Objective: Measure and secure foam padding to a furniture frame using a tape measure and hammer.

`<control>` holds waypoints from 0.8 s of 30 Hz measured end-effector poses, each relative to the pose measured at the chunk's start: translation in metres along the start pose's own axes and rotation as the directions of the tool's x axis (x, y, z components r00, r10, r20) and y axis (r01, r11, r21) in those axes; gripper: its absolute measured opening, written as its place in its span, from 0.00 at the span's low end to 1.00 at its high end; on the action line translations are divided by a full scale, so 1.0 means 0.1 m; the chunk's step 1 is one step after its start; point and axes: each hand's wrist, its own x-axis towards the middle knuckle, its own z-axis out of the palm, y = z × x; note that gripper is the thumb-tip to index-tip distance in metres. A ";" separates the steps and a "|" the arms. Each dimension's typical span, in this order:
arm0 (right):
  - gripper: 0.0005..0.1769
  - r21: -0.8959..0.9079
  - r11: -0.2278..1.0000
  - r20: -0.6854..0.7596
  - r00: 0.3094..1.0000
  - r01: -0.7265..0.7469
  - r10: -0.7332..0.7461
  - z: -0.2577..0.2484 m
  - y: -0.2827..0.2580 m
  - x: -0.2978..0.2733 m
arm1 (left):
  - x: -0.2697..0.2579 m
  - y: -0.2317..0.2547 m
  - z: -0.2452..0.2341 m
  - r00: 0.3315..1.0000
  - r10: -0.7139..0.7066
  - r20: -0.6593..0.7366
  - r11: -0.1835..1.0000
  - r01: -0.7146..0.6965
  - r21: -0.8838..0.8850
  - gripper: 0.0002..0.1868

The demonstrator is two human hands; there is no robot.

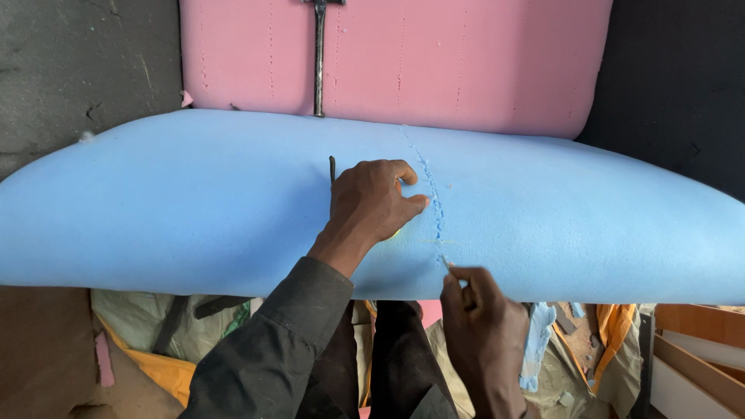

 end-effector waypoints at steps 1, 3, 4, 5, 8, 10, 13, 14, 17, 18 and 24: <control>0.09 -0.001 1.000 -0.008 1.000 0.011 -0.011 -0.03 -0.06 0.06 | 0.00 0.01 0.00 1.000 -0.017 0.008 1.000 0.017 0.006 0.22; 0.09 0.011 1.000 -0.004 1.000 0.028 -0.028 -0.01 -0.10 0.10 | 0.00 0.00 0.01 1.000 -0.014 0.000 1.000 0.014 0.009 0.21; 0.09 0.022 0.999 -0.001 0.999 0.044 -0.044 0.00 -0.12 0.11 | 0.00 0.00 0.01 1.000 -0.009 -0.008 1.000 0.009 0.011 0.20; 0.09 0.020 0.999 0.000 0.999 0.045 -0.045 0.03 -0.05 0.06 | 0.00 0.01 0.01 1.000 -0.010 -0.008 1.000 0.010 0.010 0.20; 0.10 -0.085 0.996 0.049 0.998 0.035 -0.031 0.12 0.13 -0.12 | 0.00 0.00 0.00 1.000 -0.011 0.003 1.000 0.011 0.011 0.21; 0.08 -0.107 0.991 0.141 0.986 -0.079 0.094 0.14 0.22 -0.23 | 0.01 0.01 0.00 1.000 -0.018 0.017 1.000 0.018 0.017 0.21; 0.08 -0.070 0.997 0.078 0.996 -0.036 0.042 0.16 0.30 -0.26 | 0.01 -0.01 0.02 1.000 0.008 -0.005 1.000 -0.008 0.005 0.21; 0.08 -0.070 0.997 0.084 0.996 -0.036 0.041 0.13 0.25 -0.22 | 0.02 -0.03 0.03 1.000 0.002 -0.004 1.000 -0.002 0.005 0.21; 0.12 -0.049 0.999 0.007 1.000 -0.013 0.014 0.10 0.12 -0.10 | 0.03 -0.05 0.05 0.999 0.036 -0.041 0.999 -0.036 -0.002 0.21; 0.12 -0.044 0.999 0.004 1.000 0.004 -0.004 0.10 0.10 -0.05 | 0.02 -0.02 0.03 1.000 0.012 -0.024 1.000 -0.012 -0.004 0.21; 0.11 -0.087 0.996 0.055 0.998 -0.017 0.022 0.19 0.31 -0.19 | -0.01 0.00 -0.01 1.000 -0.003 -0.015 1.000 0.003 -0.022 0.21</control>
